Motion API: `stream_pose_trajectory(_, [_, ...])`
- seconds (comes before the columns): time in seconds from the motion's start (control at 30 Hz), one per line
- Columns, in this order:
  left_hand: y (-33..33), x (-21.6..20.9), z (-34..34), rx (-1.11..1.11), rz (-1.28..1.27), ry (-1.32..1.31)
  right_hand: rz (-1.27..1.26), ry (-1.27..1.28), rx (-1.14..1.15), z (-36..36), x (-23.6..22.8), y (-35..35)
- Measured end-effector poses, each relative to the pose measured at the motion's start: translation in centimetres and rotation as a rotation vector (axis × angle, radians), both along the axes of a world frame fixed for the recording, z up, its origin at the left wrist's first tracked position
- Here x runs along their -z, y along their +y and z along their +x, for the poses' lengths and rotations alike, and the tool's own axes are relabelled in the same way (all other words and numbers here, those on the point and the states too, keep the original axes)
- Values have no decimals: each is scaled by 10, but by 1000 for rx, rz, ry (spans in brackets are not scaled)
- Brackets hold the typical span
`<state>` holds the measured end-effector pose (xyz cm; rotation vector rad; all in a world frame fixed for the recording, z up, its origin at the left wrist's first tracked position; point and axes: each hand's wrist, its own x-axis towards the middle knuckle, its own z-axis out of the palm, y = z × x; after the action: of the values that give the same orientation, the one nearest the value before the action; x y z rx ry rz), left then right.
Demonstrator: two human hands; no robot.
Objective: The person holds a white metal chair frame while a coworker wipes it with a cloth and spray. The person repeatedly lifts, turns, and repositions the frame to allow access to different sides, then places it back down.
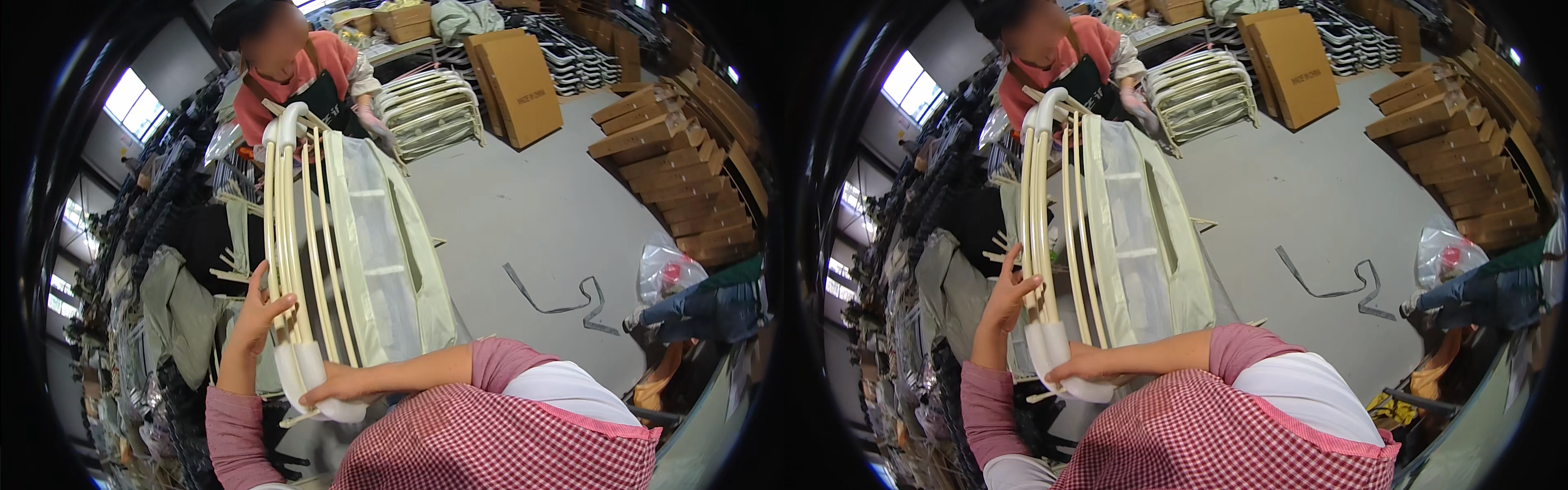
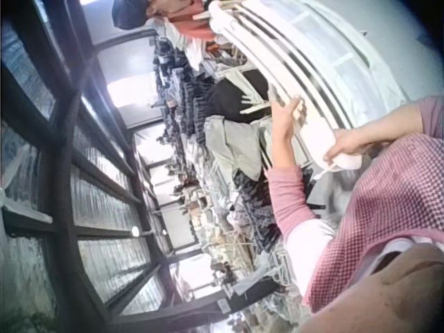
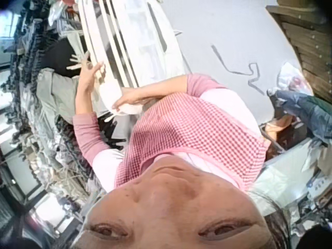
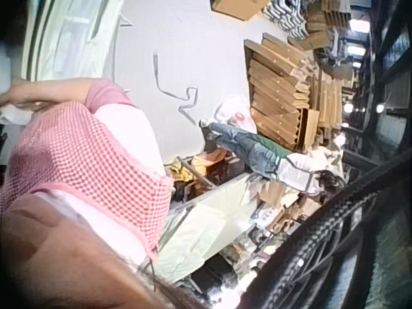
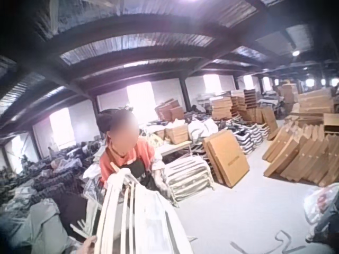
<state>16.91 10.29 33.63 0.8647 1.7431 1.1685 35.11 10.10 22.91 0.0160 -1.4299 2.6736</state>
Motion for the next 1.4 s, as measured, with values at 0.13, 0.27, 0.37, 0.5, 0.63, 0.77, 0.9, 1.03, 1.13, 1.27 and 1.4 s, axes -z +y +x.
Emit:
stream_pose_trajectory(0.13, [-62, 37, 3, -143, 42, 98, -90, -13, 169, 26, -22, 43])
stream_pose_trajectory(0.27, [-143, 137, 85, 166, -550, 190, -387, 123, 196, 32, -46, 77])
stream_pose_trajectory(0.37, [-130, 207, 135, -26, -2, -200, -463, 51, 122, 38, -68, 79])
stream_pose_trajectory(0.5, [-82, 223, 129, -8, 21, -46, -394, -58, 228, 50, -79, 75])
stream_pose_trajectory(0.63, [-53, 209, 134, 71, 33, 286, -341, -85, 321, 57, -65, 82])
stream_pose_trajectory(0.77, [-33, 197, 155, 191, 198, 315, 13, -43, 418, 81, -46, 103])
stream_pose_trajectory(0.9, [-22, 192, 171, 217, 498, 200, 763, 197, 974, 152, -7, 112])
stream_pose_trajectory(1.03, [-15, 197, 174, 120, 233, 584, 467, -11, 799, 194, 62, 84])
stream_pose_trajectory(1.13, [-16, 199, 171, 33, 199, 500, 433, -110, 605, 199, 94, 73])
stream_pose_trajectory(1.27, [-20, 189, 176, 8, 340, 648, 755, -236, 658, 182, 92, 61])
stream_pose_trajectory(1.4, [-19, 173, 193, 23, 305, 378, 683, -316, 818, 166, 76, 58])
